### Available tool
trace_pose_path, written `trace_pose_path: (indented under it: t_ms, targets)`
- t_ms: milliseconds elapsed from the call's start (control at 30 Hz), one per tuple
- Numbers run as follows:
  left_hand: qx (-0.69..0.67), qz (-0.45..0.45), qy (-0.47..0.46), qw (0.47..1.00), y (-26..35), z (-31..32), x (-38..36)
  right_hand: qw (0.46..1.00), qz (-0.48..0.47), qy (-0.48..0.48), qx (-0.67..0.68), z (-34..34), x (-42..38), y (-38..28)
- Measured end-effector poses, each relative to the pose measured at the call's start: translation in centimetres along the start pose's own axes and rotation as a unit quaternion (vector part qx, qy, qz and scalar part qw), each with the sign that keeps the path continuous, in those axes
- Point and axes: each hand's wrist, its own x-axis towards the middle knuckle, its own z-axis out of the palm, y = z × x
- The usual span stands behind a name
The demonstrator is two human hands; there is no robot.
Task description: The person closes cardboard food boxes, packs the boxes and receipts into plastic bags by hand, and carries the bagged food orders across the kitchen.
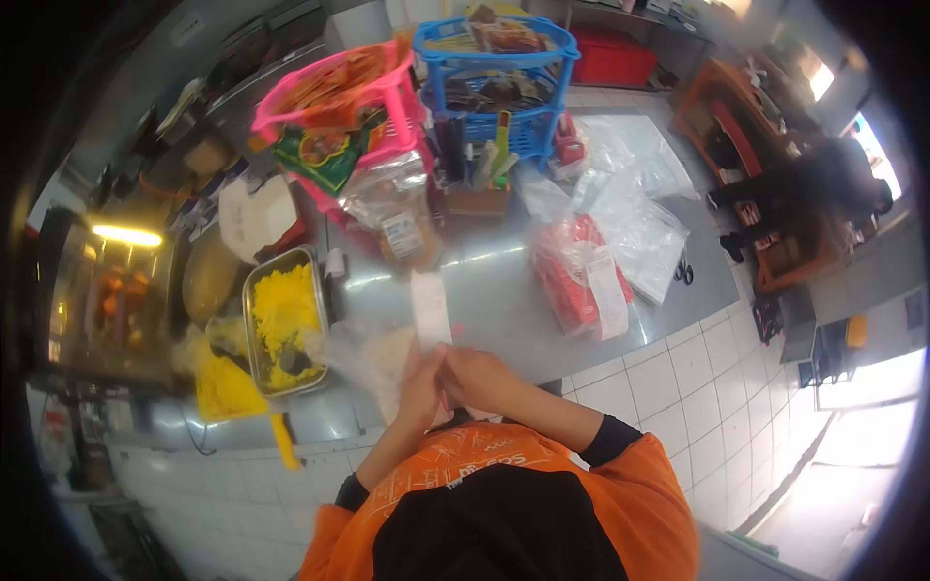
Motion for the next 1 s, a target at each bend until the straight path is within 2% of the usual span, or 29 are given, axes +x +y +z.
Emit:
trace_pose_path:
  t_ms: [33,67,133,200,267,300,333,367,433,500,567,600,633,667,700,733,767,833,933,1000]
  targets:
    - [-0.015,-0.012,-0.048,0.999,0.7,0.4,0.6,0.999,0.024,-0.009,0.033,-0.9,-0.4,-1.0]
    - [-0.089,-0.015,-0.016,0.996,1.0,1.4,1.2,0.997,0.005,0.001,0.071,-2.5,-0.6,-1.3]
    - [-0.052,0.018,-0.035,0.998,2.0,2.3,2.8,0.989,-0.037,0.020,0.142,-6.8,-1.1,-0.4]
    - [-0.028,0.041,-0.058,0.997,4.9,4.2,4.4,0.986,-0.006,0.095,0.136,-10.8,-1.5,1.5]
    - [-0.028,0.125,-0.107,0.986,7.7,6.7,7.5,0.924,0.128,0.170,0.318,-14.9,-0.6,5.3]
    - [-0.028,0.171,-0.131,0.976,9.0,8.2,9.6,0.930,0.130,0.220,0.263,-17.7,0.5,7.0]
    - [-0.018,0.194,-0.178,0.965,10.5,9.8,11.8,0.927,0.085,0.262,0.255,-19.7,1.9,9.7]
    - [-0.006,0.215,-0.226,0.950,11.8,11.6,14.4,0.902,0.107,0.306,0.284,-21.6,2.8,11.5]
    - [0.020,0.158,-0.174,0.972,12.4,16.6,20.1,0.879,0.111,0.335,0.322,-25.3,4.3,15.9]
    - [0.147,0.068,-0.249,0.955,10.7,19.9,27.8,0.859,0.119,0.375,0.327,-28.0,5.7,20.8]
    - [0.373,0.003,-0.279,0.885,5.9,22.3,34.4,0.847,0.140,0.406,0.314,-29.5,8.0,25.0]
    - [0.324,-0.062,-0.300,0.895,0.5,21.8,38.6,0.845,0.157,0.417,0.297,-30.1,9.0,26.9]
    - [0.408,-0.040,-0.340,0.846,-3.2,21.4,41.1,0.842,0.176,0.427,0.279,-30.3,9.9,29.1]
    - [0.484,-0.011,-0.378,0.789,-6.7,20.9,43.5,0.881,0.137,0.400,0.213,-30.1,11.0,32.3]
    - [0.461,-0.077,-0.388,0.794,-7.0,21.5,43.3,0.912,0.098,0.371,0.146,-29.7,12.2,35.6]
    - [0.440,-0.143,-0.392,0.795,-7.2,22.0,43.1,0.929,0.108,0.345,0.073,-29.6,13.4,35.5]
    - [0.440,-0.173,-0.379,0.796,-7.8,22.2,43.4,0.938,0.159,0.309,0.013,-29.4,13.7,35.4]
    - [0.433,-0.232,-0.374,0.787,-8.3,22.6,43.7,0.933,0.155,0.282,-0.162,-28.0,16.0,37.7]
    - [0.418,-0.292,-0.390,0.767,-7.3,23.0,44.4,0.927,0.279,0.215,-0.128,-27.6,19.7,38.2]
    - [0.411,-0.309,-0.394,0.762,-6.7,23.2,44.7,0.938,0.286,0.177,-0.088,-28.0,20.9,38.7]
